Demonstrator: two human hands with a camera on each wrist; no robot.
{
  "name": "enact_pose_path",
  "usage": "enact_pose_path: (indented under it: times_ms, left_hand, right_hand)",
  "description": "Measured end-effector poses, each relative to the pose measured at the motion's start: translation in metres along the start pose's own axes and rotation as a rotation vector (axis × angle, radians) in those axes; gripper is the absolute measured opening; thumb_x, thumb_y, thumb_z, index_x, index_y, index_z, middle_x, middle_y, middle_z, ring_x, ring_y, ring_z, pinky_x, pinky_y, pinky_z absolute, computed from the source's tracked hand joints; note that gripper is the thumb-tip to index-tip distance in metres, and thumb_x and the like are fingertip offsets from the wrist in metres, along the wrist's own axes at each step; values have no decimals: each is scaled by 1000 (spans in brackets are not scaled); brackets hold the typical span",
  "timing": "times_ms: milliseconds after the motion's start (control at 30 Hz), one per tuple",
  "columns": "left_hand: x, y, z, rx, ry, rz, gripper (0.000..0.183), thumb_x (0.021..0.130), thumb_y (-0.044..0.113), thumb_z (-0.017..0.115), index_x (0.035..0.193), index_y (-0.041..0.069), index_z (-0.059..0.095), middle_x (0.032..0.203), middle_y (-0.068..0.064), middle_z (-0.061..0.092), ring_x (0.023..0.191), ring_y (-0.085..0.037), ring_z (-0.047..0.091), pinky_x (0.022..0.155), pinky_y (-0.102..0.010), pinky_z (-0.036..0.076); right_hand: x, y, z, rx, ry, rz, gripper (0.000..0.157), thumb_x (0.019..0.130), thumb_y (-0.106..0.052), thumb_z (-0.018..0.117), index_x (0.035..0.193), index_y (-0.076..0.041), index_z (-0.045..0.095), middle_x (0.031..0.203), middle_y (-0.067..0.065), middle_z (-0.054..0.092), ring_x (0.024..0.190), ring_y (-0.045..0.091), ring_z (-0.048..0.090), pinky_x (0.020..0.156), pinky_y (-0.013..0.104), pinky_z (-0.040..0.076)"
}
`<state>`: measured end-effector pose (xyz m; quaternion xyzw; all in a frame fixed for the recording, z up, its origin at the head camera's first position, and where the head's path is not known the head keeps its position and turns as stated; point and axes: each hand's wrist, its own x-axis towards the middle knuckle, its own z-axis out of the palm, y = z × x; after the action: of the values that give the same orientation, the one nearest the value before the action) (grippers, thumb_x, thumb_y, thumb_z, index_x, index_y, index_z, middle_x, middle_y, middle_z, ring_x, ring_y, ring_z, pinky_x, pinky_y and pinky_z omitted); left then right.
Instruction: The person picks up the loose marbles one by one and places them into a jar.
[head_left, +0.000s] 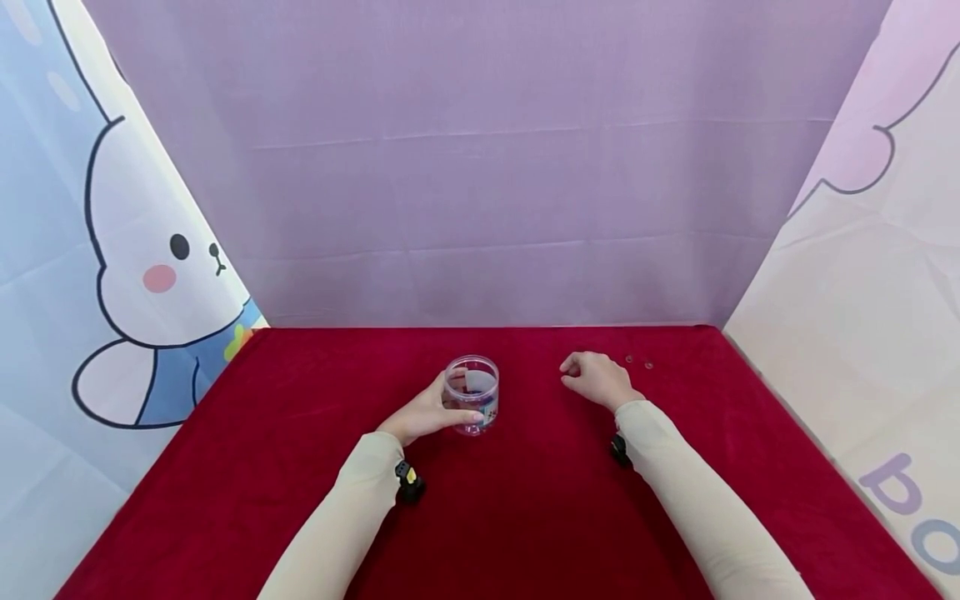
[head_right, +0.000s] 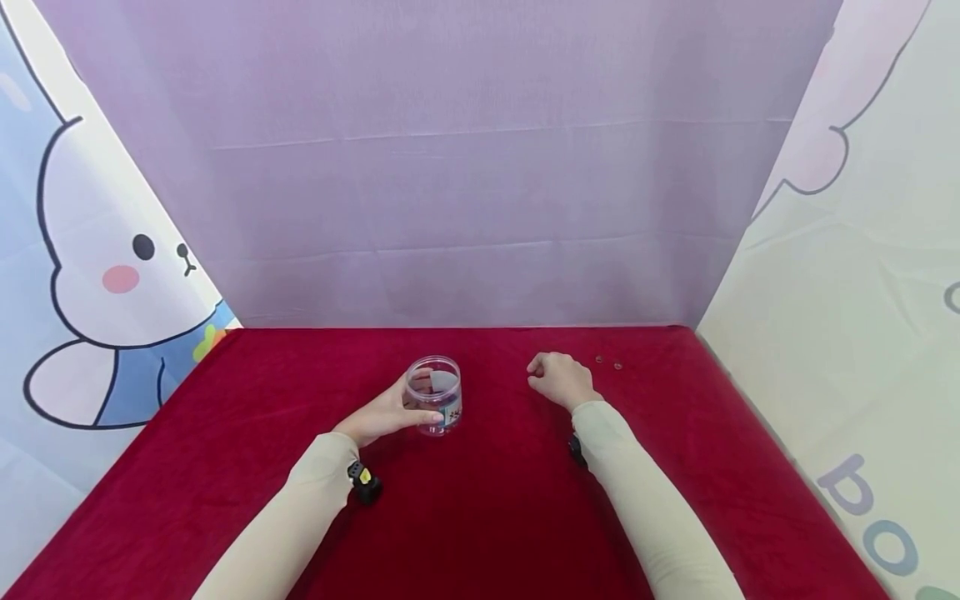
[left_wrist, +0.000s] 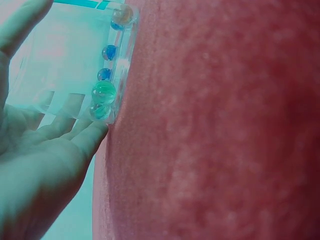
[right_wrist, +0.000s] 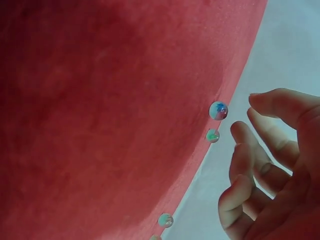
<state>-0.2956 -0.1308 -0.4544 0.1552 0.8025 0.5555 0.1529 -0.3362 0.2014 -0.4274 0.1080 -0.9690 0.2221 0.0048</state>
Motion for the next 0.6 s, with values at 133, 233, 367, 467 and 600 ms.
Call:
enact_pose_path:
  times_ms: [133,233,367,467,600]
  left_hand:
    - [0,0,0,-7,0,19,89,86,32,82,155,18,27,136,-10,51,125,-29,51,101,-48,46]
    - [0,0,1,-4,0,23,90,86,32,82,155,18,26,135,-9,51,125,-27,50,101,-47,46]
    - [0,-1,0,-2,-3,11,91,85,33,82,155,19,26,135,-8,51,124,-27,50,100,-46,47]
    - [0,-1,0,-3,-5,8,91,85,34,82,155,19,26,135,-9,50,124,-28,50,99,-47,47]
    - [0,-1,-1,4,-3,8,91,85,35,82,155,20,26,136,-9,50,125,-29,50,99,-47,47]
  right_hand:
    - [0,2,0,-20,-46,22,23,93,-22,70,114,-13,72,112,6,69,103,24,63,81,49,51]
    - [-1,3,1,-23,-81,35,24,94,-22,70,116,-13,71,114,6,68,106,24,63,81,49,51]
    - [-2,4,3,-17,-103,37,24,94,-22,69,117,-13,71,115,7,67,108,25,62,84,50,50]
    - [-3,4,4,-22,-105,40,24,94,-21,68,117,-14,72,116,7,68,109,24,62,87,52,49]
    - [-3,4,5,-29,-92,39,22,94,-17,68,115,-15,73,115,5,69,109,24,63,86,52,49]
